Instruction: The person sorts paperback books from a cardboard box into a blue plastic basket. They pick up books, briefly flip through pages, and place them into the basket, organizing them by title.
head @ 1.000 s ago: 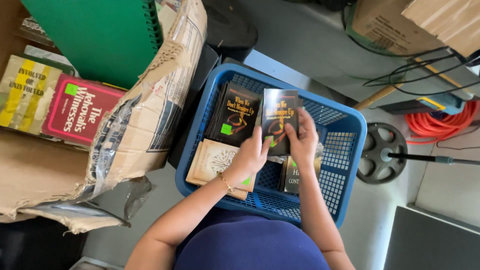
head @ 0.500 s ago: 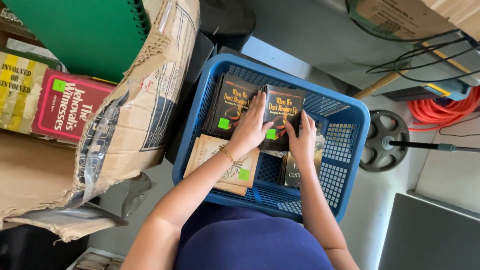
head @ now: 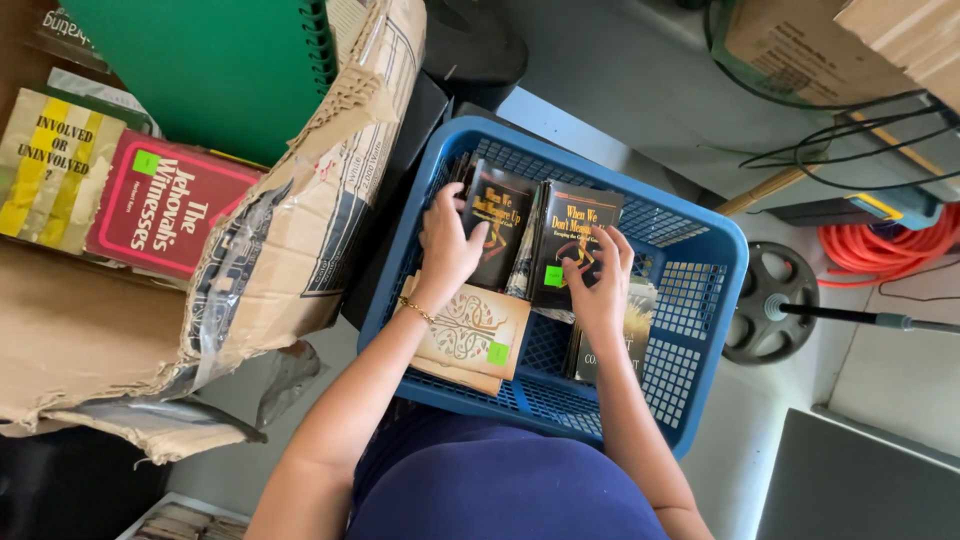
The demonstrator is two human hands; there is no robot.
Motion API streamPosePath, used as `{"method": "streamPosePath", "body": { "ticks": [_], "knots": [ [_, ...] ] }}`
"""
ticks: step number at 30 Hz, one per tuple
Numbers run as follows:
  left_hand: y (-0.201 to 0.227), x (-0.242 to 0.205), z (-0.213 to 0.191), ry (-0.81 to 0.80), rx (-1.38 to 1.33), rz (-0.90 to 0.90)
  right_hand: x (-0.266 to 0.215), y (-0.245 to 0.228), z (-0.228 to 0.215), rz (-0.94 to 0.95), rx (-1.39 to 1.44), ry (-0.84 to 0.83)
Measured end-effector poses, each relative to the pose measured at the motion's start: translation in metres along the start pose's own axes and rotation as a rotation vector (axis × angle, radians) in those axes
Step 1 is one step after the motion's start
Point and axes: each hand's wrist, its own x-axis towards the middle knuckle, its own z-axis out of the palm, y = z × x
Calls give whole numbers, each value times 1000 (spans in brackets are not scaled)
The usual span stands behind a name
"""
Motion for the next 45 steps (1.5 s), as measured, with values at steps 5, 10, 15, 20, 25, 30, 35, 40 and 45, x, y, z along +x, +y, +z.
{"method": "streamPosePath", "body": {
  "ticks": [5,10,15,20,25,30,35,40,45],
  "knots": [
    [48,-28,-27,1,-72,155,-6,1,-2,-118,72,112],
    [114,-55,-51,100,-361,352,-8,-10,-3,-152,335,69],
    [95,-54,-40,-70,-373,401,6,7,-12,55,747,-92],
    [27,-30,-24,105,627,424,8,25,-36,160,367,41],
    [39,-36,-24,259,866,334,14,67,-23,120,29,128],
    [28,-32,-10,380,923,318,12,52,-20,-45,-16,169],
    [35,-37,-13,292,829,273,12,49,-17,-31,-31,163],
    [34,-31,-16,270,757,292,12,57,-14,-17,-35,155],
    [45,-38,-20,298,732,309,12,60,-11,2,-28,161]
  ]
}}
